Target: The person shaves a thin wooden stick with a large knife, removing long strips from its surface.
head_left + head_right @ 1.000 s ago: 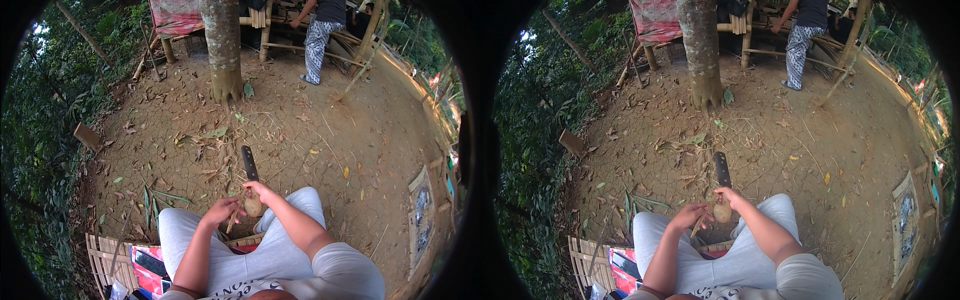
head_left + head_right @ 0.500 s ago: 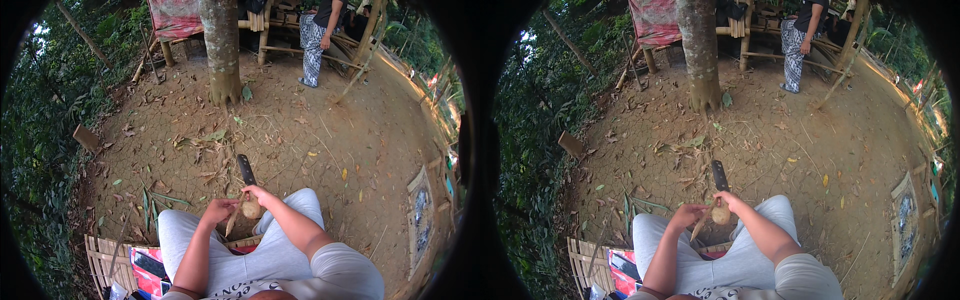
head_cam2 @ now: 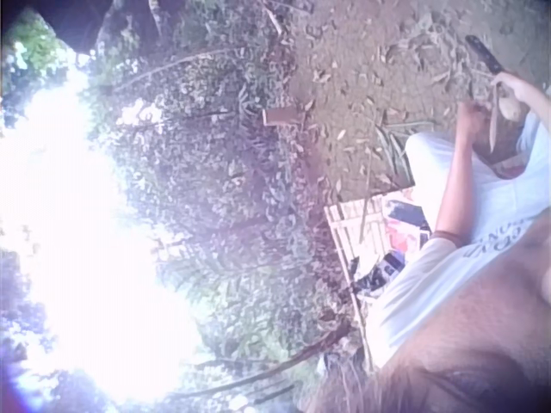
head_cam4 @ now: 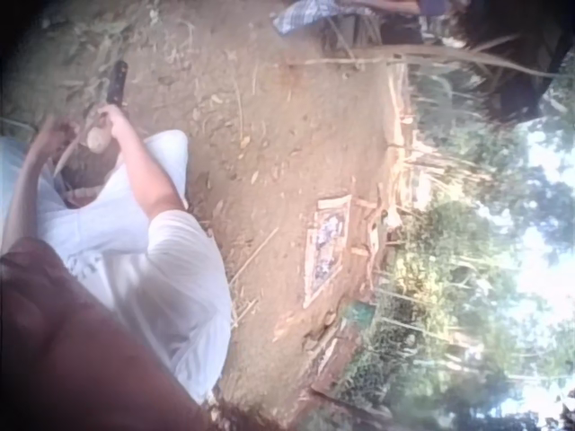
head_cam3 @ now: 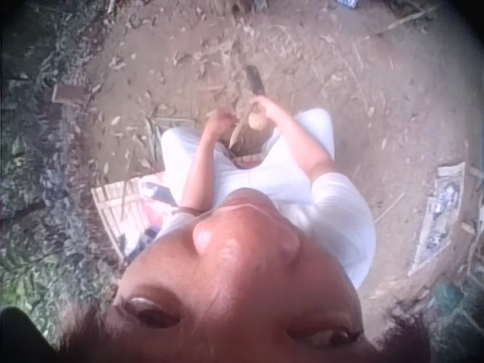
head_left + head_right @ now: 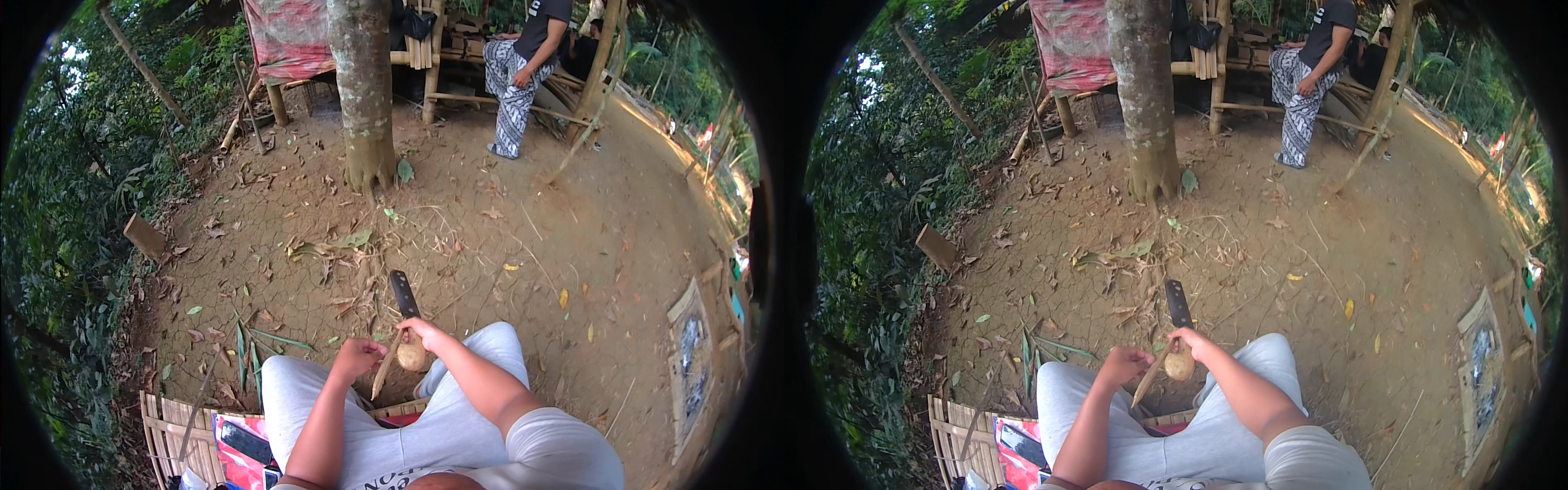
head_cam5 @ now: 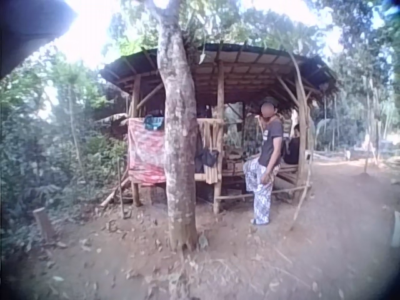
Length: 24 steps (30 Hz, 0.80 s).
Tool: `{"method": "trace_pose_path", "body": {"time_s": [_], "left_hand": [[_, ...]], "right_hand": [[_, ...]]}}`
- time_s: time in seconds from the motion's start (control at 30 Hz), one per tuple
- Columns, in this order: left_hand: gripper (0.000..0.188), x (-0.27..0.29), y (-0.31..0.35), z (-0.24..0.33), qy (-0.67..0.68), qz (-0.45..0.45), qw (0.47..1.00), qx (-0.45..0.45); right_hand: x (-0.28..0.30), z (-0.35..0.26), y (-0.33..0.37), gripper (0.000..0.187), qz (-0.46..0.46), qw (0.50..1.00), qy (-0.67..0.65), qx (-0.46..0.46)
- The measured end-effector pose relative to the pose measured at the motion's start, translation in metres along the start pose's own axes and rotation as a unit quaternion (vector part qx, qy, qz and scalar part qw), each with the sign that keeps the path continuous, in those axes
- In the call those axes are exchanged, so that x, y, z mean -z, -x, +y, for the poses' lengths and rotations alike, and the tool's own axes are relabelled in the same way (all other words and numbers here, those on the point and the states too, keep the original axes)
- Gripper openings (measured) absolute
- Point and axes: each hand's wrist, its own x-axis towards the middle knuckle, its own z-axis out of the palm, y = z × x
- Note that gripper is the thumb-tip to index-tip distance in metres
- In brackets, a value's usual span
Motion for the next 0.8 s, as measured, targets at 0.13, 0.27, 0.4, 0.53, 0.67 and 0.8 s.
{"method": "trace_pose_path", "body": {"time_s": [0.13,0.27,0.4,0.53,0.67,0.8], "left_hand": [[0.021,-0.001,-0.001,-0.003,-0.020,0.004,1.000,-0.005],[0.020,-0.002,-0.003,-0.005,-0.031,0.003,1.000,-0.004],[0.015,-0.001,-0.004,-0.011,-0.034,0.007,0.999,-0.019],[0.016,-0.003,-0.004,-0.012,-0.040,0.007,0.999,-0.035],[0.013,-0.004,0.000,-0.007,-0.036,0.008,0.999,-0.032],[0.009,-0.004,0.004,-0.002,-0.113,0.036,0.991,-0.058]], "right_hand": [[0.000,0.001,-0.001,0.013,0.004,1.000,0.008,-0.004],[-0.002,-0.001,0.002,0.012,0.017,1.000,0.008,-0.014],[-0.006,-0.003,0.010,0.009,0.016,1.000,0.004,-0.004],[-0.003,-0.002,0.009,0.008,0.010,1.000,0.009,0.001],[0.000,0.000,0.002,0.008,0.003,1.000,0.007,0.007],[0.000,0.000,0.001,0.008,-0.001,1.000,0.016,0.007]]}}
